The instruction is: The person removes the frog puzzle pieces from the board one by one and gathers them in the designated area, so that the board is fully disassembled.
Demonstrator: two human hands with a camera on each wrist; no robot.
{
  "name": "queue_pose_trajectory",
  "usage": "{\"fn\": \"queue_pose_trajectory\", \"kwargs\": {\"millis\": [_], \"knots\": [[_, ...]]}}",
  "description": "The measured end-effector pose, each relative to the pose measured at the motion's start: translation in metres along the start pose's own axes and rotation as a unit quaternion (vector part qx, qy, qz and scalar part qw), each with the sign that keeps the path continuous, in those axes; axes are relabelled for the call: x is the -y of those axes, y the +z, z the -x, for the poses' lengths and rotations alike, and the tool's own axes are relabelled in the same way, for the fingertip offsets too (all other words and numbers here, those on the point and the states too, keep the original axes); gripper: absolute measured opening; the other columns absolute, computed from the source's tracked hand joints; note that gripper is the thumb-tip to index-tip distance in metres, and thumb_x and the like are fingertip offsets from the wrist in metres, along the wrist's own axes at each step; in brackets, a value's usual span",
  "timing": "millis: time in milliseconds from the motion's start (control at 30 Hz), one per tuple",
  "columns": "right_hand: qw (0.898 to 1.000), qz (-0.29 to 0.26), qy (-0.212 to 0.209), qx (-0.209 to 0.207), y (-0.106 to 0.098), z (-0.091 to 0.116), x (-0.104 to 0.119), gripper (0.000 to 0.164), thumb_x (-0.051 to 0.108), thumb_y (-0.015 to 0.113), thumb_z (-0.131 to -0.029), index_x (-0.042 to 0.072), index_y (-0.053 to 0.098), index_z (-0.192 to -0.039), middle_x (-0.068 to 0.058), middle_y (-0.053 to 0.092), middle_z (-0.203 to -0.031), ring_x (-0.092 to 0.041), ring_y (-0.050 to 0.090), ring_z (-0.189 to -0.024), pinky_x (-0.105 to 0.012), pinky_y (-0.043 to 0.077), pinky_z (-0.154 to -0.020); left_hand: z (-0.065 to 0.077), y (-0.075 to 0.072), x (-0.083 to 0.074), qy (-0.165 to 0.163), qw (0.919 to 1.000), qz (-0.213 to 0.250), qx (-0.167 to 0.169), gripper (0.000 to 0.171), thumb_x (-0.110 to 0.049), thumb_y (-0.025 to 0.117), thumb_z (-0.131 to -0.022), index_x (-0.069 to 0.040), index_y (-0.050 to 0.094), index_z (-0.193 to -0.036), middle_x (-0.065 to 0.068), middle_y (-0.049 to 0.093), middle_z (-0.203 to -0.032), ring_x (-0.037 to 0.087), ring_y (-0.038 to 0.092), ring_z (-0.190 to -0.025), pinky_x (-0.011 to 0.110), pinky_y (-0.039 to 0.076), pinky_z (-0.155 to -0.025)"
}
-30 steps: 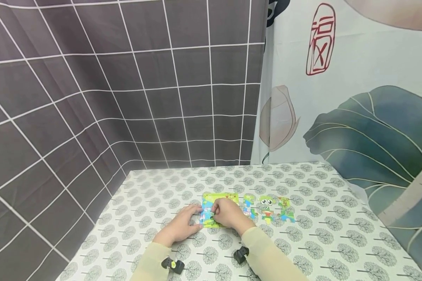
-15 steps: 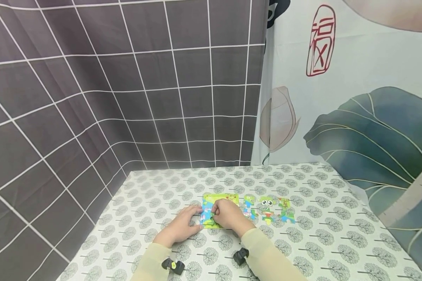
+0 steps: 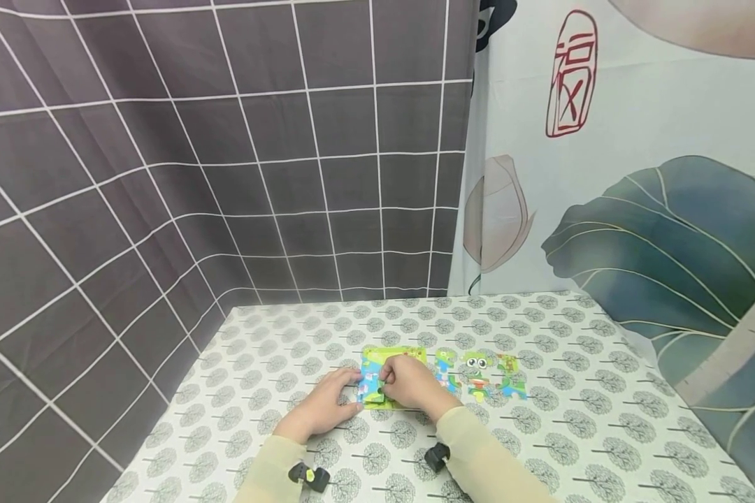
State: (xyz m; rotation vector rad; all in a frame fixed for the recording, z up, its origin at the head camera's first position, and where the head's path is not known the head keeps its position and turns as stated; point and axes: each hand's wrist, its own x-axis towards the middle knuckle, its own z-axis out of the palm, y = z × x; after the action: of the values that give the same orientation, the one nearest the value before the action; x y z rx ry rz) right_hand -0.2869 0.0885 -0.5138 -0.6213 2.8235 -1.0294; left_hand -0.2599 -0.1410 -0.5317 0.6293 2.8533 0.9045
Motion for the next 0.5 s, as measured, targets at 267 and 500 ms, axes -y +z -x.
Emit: {"fn": "queue_pose_trajectory", "kwargs": {"millis": [267, 500], "knots": [[1.000, -0.010, -0.004, 0.001, -0.011, 0.008, -0.008, 0.016, 0.011, 0.083, -0.086, 0.016, 0.068, -0.090, 0.008, 0.061, -0.081, -0.010, 0.057, -0.073, -0.030, 0.054, -0.070, 0.000, 0.001, 0.001, 0.001, 1.0000, 0.001, 0.004, 0.059, -0.030, 0.077, -0.095, -0.012, 0.057, -0.148, 0.001, 0.050, -0.156, 0.028, 0.041, -0.147, 0.054, 0.034, -0.123], [1.000, -0.023, 0.000, -0.005, -0.023, 0.018, -0.019, 0.017, 0.010, 0.083, -0.086, 0.015, 0.068, -0.090, 0.007, 0.061, -0.080, -0.011, 0.057, -0.073, -0.030, 0.053, -0.070, -0.001, 0.001, 0.003, 0.003, 1.0000, -0.005, 0.000, 0.059, -0.032, 0.076, -0.095, -0.013, 0.057, -0.148, 0.001, 0.050, -0.156, 0.029, 0.041, -0.148, 0.054, 0.033, -0.123]]}}
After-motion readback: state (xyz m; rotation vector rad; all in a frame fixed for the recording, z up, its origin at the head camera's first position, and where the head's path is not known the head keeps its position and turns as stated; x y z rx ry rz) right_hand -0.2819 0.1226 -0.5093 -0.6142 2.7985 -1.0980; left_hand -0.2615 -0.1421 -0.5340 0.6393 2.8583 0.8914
